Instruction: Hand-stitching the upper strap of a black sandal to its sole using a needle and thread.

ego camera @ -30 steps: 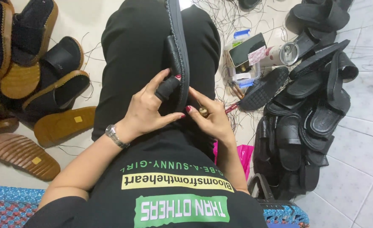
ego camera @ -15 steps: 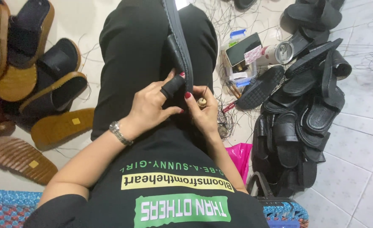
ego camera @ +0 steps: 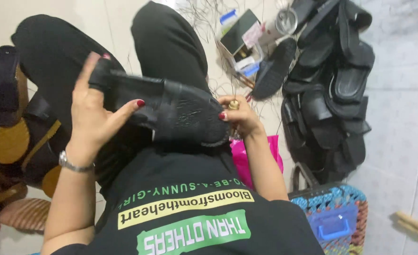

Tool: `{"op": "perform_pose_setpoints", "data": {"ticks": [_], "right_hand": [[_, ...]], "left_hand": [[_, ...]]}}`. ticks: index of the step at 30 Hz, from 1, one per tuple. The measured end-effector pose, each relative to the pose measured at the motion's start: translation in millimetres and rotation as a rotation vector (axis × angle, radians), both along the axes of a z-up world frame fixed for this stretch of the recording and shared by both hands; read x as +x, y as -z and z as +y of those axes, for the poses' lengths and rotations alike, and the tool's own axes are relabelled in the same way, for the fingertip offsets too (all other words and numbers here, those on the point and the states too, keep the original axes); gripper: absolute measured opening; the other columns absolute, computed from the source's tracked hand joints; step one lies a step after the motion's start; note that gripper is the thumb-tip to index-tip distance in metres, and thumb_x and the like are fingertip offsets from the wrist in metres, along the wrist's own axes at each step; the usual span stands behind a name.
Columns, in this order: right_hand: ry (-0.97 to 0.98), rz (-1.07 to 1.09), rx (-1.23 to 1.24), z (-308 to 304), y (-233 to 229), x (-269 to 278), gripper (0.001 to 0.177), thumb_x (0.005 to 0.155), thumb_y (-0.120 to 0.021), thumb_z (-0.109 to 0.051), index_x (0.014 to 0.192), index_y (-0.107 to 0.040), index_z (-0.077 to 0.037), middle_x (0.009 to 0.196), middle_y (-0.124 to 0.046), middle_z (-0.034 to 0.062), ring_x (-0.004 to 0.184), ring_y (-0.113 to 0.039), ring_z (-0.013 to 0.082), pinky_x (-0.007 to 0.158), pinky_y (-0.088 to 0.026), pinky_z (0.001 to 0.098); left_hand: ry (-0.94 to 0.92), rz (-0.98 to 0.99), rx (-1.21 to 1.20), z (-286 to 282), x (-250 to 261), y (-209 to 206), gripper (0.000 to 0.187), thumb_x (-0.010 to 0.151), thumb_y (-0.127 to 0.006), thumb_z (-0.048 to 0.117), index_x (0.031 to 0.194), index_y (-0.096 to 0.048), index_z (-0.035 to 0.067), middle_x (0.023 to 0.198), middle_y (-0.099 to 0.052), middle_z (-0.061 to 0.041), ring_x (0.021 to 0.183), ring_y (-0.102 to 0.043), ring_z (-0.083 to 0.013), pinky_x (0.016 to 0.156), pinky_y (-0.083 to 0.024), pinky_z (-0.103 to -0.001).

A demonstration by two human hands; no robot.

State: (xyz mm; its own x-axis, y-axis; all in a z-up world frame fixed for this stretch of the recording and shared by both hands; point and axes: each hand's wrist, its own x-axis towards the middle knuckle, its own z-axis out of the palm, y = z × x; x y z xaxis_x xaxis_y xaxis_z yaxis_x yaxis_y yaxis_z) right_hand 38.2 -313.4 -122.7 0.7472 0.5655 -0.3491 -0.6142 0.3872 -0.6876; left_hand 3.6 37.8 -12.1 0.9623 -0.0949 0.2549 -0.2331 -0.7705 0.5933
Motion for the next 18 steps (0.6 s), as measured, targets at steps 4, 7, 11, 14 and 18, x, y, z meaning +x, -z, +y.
{"op": "perform_pose_setpoints", "data": {"ticks": [4, 7, 11, 14, 18], "right_hand": [[0.091, -0.080, -0.177, 1.6, 26.0, 0.9, 0.027, 0.059, -0.082, -0.008, 0.084, -0.076, -0.001, 0.054, -0.059, 0.0023, 0.038, -0.049, 0.0041, 0.037, -0.037, 0.0183], [0.237, 0.107, -0.138, -14.7, 48.5, -8.7, 0.033, 0.090, -0.068, -0.015, 0.059, -0.057, -0.009, 0.036, -0.031, -0.0011, 0.027, -0.035, 0.0067, 0.032, -0.027, 0.0175], [0.243, 0.067, -0.091, -29.6, 77.1, -22.2, 0.012, 0.085, -0.072, -0.012, 0.076, -0.069, -0.005, 0.053, -0.047, 0.0035, 0.035, -0.041, 0.0068, 0.034, -0.031, 0.0199], [0.280, 0.008, 0.032, -25.8, 94.2, -16.2, 0.012, 0.085, -0.072, -0.012, 0.078, -0.065, -0.005, 0.081, -0.062, 0.0112, 0.039, -0.044, 0.0041, 0.036, -0.032, 0.0162], [0.372, 0.134, 0.536, -5.5, 87.9, -13.8, 0.019, 0.098, -0.061, -0.022, 0.084, -0.055, -0.009, 0.116, -0.071, 0.0140, 0.041, -0.046, -0.0024, 0.034, -0.029, 0.0071]], "left_hand": [[0.063, -0.003, 0.331, 21.0, 0.5, 63.3, 0.068, 0.082, -0.087, 0.058, 0.113, -0.074, -0.002, 0.101, -0.070, -0.020, 0.096, -0.068, -0.0397, 0.087, -0.048, -0.049], [0.059, 0.120, 0.374, 8.8, 1.6, 42.8, 0.057, 0.085, -0.084, 0.060, 0.104, -0.078, 0.007, 0.085, -0.070, -0.014, 0.079, -0.068, -0.0388, 0.076, -0.049, -0.049], [-0.012, 0.315, 0.394, 8.5, -9.8, 48.1, 0.053, 0.088, -0.078, 0.065, 0.094, -0.078, 0.012, 0.077, -0.070, -0.014, 0.074, -0.068, -0.0411, 0.069, -0.051, -0.049], [-0.074, 0.415, 0.404, 6.3, -12.8, 49.4, 0.063, 0.089, -0.075, 0.068, 0.086, -0.076, 0.005, 0.074, -0.068, -0.021, 0.077, -0.067, -0.0460, 0.067, -0.050, -0.052], [-0.138, 0.534, 0.421, 5.0, -16.9, 52.1, 0.067, 0.089, -0.071, 0.071, 0.084, -0.076, 0.004, 0.073, -0.068, -0.022, 0.078, -0.068, -0.0473, 0.068, -0.050, -0.052]]}}
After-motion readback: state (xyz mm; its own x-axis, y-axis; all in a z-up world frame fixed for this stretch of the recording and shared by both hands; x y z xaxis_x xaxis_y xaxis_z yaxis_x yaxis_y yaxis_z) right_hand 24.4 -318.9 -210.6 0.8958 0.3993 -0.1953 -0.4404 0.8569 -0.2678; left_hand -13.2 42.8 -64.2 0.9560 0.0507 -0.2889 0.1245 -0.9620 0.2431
